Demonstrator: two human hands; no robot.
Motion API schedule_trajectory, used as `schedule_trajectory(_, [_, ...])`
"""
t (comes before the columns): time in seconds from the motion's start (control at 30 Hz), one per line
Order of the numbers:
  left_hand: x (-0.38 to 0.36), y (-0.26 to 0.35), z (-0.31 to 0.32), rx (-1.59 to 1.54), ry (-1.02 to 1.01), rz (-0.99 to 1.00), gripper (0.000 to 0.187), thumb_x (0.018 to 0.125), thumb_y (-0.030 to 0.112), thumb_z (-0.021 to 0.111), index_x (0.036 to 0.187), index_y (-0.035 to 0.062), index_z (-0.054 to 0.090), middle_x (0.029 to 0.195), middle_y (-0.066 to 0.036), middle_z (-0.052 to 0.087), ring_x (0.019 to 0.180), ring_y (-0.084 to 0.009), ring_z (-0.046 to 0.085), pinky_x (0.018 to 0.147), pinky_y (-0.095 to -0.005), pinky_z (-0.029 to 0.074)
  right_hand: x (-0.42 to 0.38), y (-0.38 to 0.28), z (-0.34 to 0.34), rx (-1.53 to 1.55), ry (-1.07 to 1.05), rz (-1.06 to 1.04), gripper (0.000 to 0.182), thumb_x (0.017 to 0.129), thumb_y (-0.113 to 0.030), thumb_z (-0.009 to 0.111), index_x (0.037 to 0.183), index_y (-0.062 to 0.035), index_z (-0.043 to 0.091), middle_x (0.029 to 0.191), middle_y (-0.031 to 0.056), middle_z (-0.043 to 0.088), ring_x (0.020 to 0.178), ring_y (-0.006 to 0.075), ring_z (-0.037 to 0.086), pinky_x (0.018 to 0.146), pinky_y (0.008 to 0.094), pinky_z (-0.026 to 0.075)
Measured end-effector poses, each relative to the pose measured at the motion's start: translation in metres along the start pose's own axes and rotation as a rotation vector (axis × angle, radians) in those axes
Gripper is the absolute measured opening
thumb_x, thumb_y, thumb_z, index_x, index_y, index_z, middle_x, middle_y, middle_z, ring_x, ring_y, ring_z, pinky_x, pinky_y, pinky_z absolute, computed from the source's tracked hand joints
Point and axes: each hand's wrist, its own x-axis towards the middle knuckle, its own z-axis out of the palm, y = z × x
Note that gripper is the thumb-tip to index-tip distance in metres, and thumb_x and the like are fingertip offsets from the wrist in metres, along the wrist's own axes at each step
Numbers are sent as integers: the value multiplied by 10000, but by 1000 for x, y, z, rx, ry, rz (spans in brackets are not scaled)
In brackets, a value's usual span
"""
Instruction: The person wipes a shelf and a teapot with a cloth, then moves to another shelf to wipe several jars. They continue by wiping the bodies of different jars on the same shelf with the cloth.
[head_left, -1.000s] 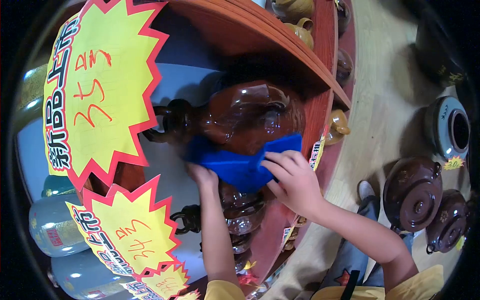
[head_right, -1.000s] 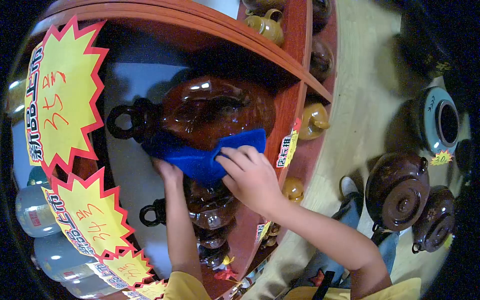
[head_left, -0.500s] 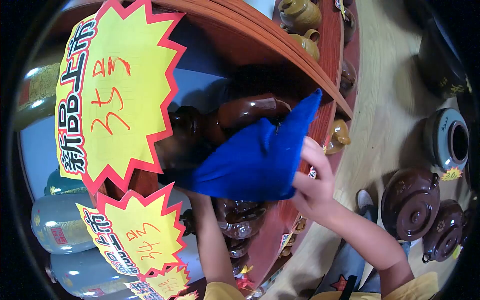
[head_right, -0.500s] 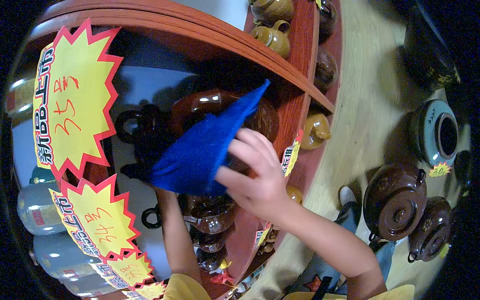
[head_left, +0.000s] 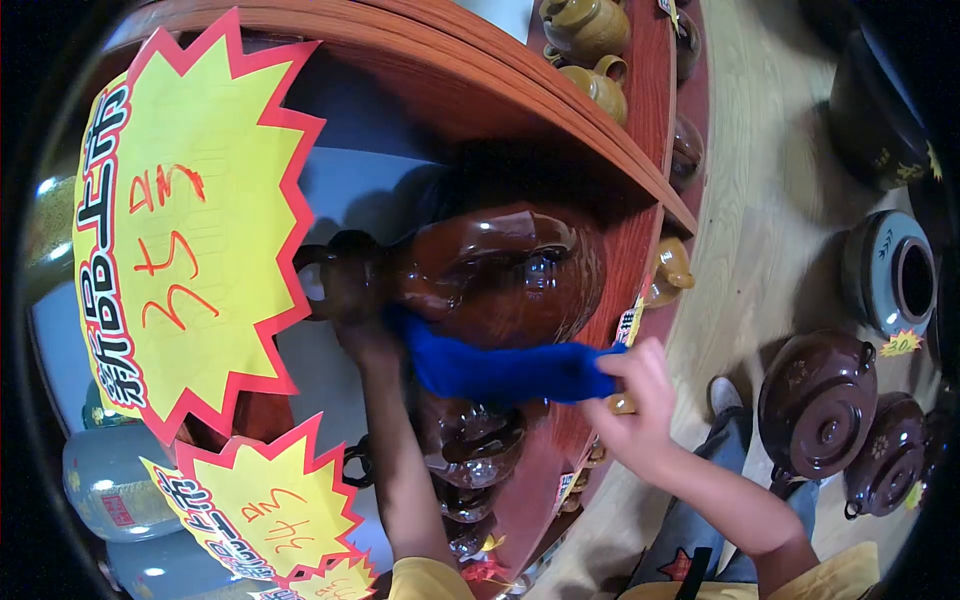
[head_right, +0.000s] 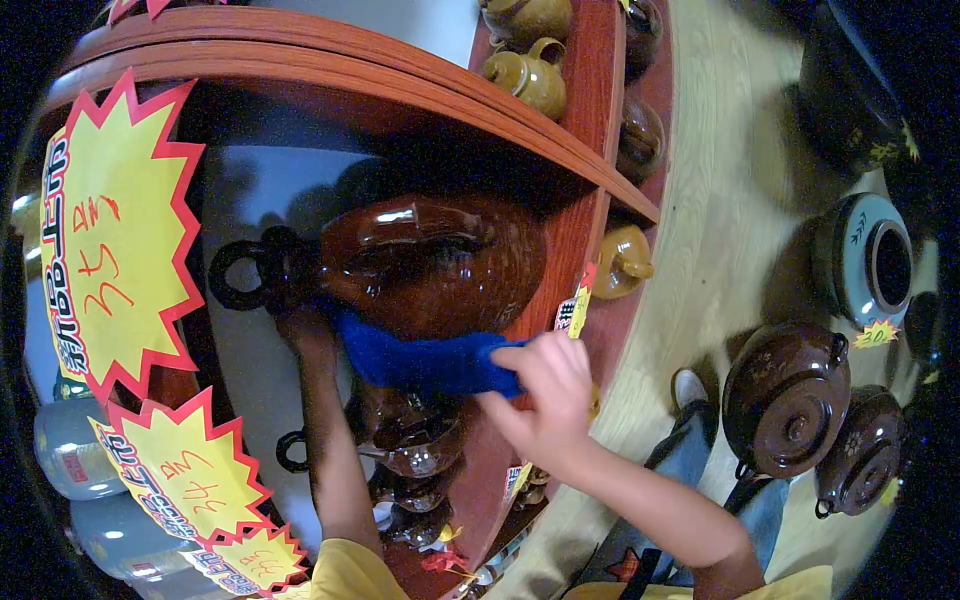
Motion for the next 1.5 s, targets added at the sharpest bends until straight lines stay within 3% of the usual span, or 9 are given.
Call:
schedule_trajectory(0.07, [-6,4,-12,-39,-17,-83,486,912,304,386,1325,50,341,1327,-131,403,1233,-263,383,996,-417,357,0,0,-11,75,141,39,219,605,-16,688,780,-36,558,613,47,435,575,195,424,566,308,334])
schedule_trajectory(0.13, [-13,11,-18,726,146,374,604,859,194,512,1348,28,200,1353,-197,305,1240,-283,353,1008,-434,342,-1,1,-18,187,240,-39,196,651,-9,689,791,-29,553,640,42,462,582,174,427,574,297,347])
schedule_trajectory(0.23, [-15,18,-11,887,179,681,707,805,104,578,1326,18,109,1347,-255,229,1222,-317,347,1007,-453,339,-9,-9,-31,216,228,-63,216,714,-34,679,861,-38,520,753,53,521,703,195,483,689,310,376])
schedule_trajectory(0.37, [-8,1,-5,810,279,638,651,836,122,531,1304,18,91,1324,-272,221,1193,-347,359,997,-458,355,-1,-14,-37,170,178,-193,253,715,-79,693,910,-75,531,896,75,550,827,247,525,772,369,391])
schedule_trajectory(0.43, [10,-16,-25,427,421,445,631,771,154,649,1271,47,280,1195,-184,489,1047,-272,498,902,-414,439,5,-9,-37,135,163,-195,275,678,-109,723,918,-112,587,944,80,549,858,276,527,767,410,400])
schedule_trajectory(0.67, [18,-28,-40,421,396,373,610,778,157,636,1266,43,289,1196,-183,489,1050,-273,498,903,-415,438,50,-17,-16,265,161,-422,219,649,-187,718,820,-77,637,1002,104,518,965,270,485,831,400,388])
schedule_trajectory(0.87, [34,-27,-38,421,362,318,589,785,161,623,1261,39,297,1196,-182,489,1052,-273,498,904,-415,437,58,-15,-3,558,-4,259,369,719,-9,569,1087,-16,535,1006,124,514,941,267,500,843,334,390])
schedule_trajectory(1.03, [47,-27,-31,428,311,274,572,790,164,611,1256,36,305,1197,-182,488,1055,-273,498,904,-415,436,48,-9,5,386,-31,-11,357,743,2,616,1088,-7,525,959,126,501,898,255,500,803,310,400])
schedule_trajectory(1.5, [55,-15,-36,453,273,143,527,806,173,580,1244,27,325,1198,-180,488,1061,-274,498,906,-417,434,45,-7,10,281,-169,160,289,780,-56,622,1049,-13,524,907,127,487,838,264,509,740,313,416])
